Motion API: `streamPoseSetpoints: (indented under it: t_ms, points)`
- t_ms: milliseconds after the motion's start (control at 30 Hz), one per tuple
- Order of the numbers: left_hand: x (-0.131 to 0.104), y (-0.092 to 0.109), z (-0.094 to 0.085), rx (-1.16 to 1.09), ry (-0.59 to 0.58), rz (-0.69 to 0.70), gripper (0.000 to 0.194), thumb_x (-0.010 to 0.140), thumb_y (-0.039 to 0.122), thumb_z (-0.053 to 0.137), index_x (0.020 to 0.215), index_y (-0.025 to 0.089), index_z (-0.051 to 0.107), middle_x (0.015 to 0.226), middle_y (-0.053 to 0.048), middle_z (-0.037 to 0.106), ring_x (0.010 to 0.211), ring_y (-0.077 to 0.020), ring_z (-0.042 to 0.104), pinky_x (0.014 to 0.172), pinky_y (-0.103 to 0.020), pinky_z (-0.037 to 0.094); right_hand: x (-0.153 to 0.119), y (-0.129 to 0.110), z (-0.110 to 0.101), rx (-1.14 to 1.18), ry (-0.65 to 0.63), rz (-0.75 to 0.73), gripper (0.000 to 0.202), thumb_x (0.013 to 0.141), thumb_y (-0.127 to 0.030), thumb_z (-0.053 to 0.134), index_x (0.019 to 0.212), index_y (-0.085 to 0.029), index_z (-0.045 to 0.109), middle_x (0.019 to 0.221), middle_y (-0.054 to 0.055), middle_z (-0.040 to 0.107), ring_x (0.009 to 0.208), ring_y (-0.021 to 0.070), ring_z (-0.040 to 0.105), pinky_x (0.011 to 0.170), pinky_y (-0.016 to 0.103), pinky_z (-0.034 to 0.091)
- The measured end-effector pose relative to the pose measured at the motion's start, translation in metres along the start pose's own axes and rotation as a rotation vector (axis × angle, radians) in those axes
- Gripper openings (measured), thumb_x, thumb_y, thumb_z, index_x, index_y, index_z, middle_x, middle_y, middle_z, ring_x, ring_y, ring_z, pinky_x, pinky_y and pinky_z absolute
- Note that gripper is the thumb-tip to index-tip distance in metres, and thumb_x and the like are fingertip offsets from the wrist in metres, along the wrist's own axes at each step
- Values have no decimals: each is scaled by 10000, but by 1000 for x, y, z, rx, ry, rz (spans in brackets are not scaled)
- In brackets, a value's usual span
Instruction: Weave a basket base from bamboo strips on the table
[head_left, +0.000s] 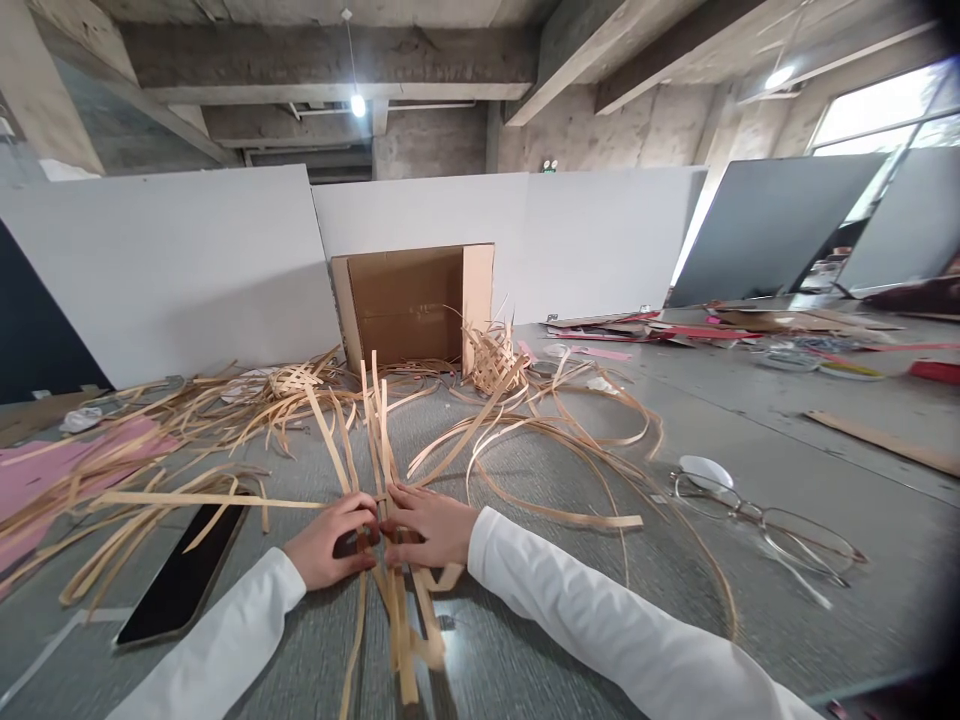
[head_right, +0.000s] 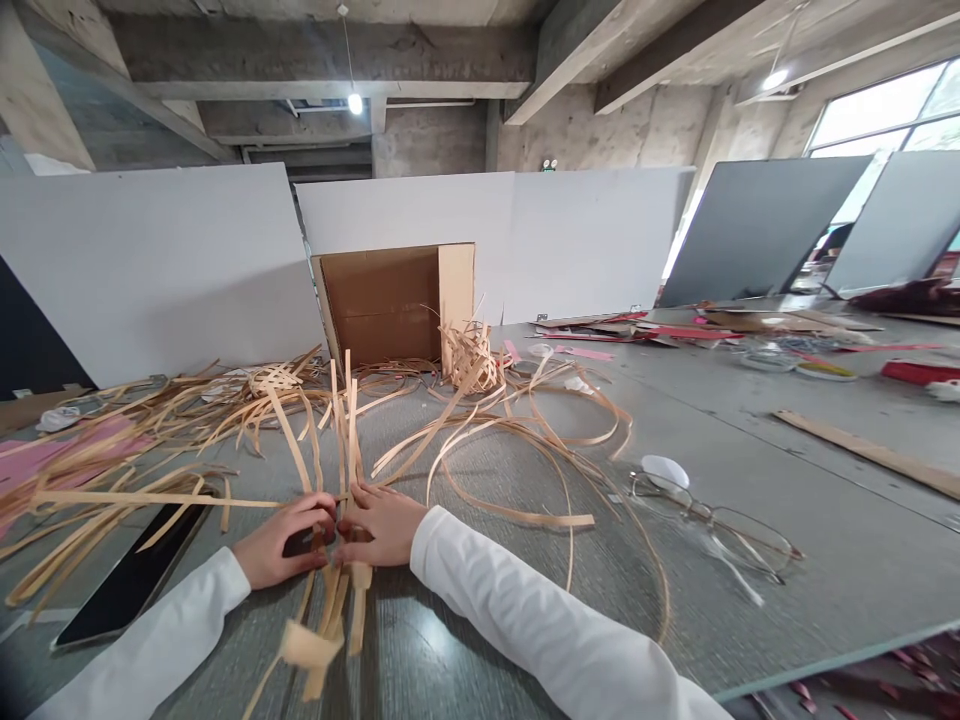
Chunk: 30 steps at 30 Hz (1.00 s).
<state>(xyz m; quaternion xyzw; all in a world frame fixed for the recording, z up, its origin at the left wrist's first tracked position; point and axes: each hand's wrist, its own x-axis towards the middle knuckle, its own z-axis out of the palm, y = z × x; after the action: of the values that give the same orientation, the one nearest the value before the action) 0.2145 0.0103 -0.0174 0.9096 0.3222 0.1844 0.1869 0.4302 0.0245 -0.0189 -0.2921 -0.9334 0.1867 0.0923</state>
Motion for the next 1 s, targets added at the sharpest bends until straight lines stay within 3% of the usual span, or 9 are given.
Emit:
streamPoseSetpoints:
  t_ms: [167,433,633,800,900,1000]
  points:
    - [-1,1,1,-19,4,9,211,817,398,524,843,189,537,1049,-63,478,1013,-208,478,915,-306,373,-1,-10,6,-13,61,60,813,642,-687,545,1224,-125,467,1436,198,183,1329,342,108,1070,486,126]
    - [-1,-1,4,174,168,-77,295,714,444,654,752,180,528,917,-44,459,881,-209,473,806,-327,414,-4,6,-2,76,-19,-51,817,562,-626,661,1224,-180,487,1459,149,138,1341,304,68,1081,449,99]
    - [0,-8,6,234,134,-48,357,746,457,632,591,166,495,725,-10,466,761,-178,448,681,-267,387,-8,4,-1,114,-4,-15,858,559,-671,629,1255,-196,466,1464,131,126,1345,287,61,1087,427,72]
    - [0,-3,4,218,88,-55,294,781,433,602,697,173,492,781,-10,499,795,-179,453,716,-271,380,-11,-1,-2,97,22,-19,869,575,-681,610,1281,-203,441,1467,107,131,1346,276,72,1093,407,77]
    - [-1,-1,5,203,135,-84,282,764,428,617,815,181,490,871,-17,475,832,-183,460,752,-282,387,-10,-3,-1,65,27,-9,936,585,-669,613,1358,-228,323,1468,103,130,1345,280,73,1089,426,85]
    - [-2,-6,8,203,181,-109,305,739,419,638,796,185,451,867,-9,448,819,-180,459,746,-283,395,-9,-4,1,5,9,-7,922,611,-663,599,1381,-284,260,1476,90,83,1342,301,54,1079,458,88]
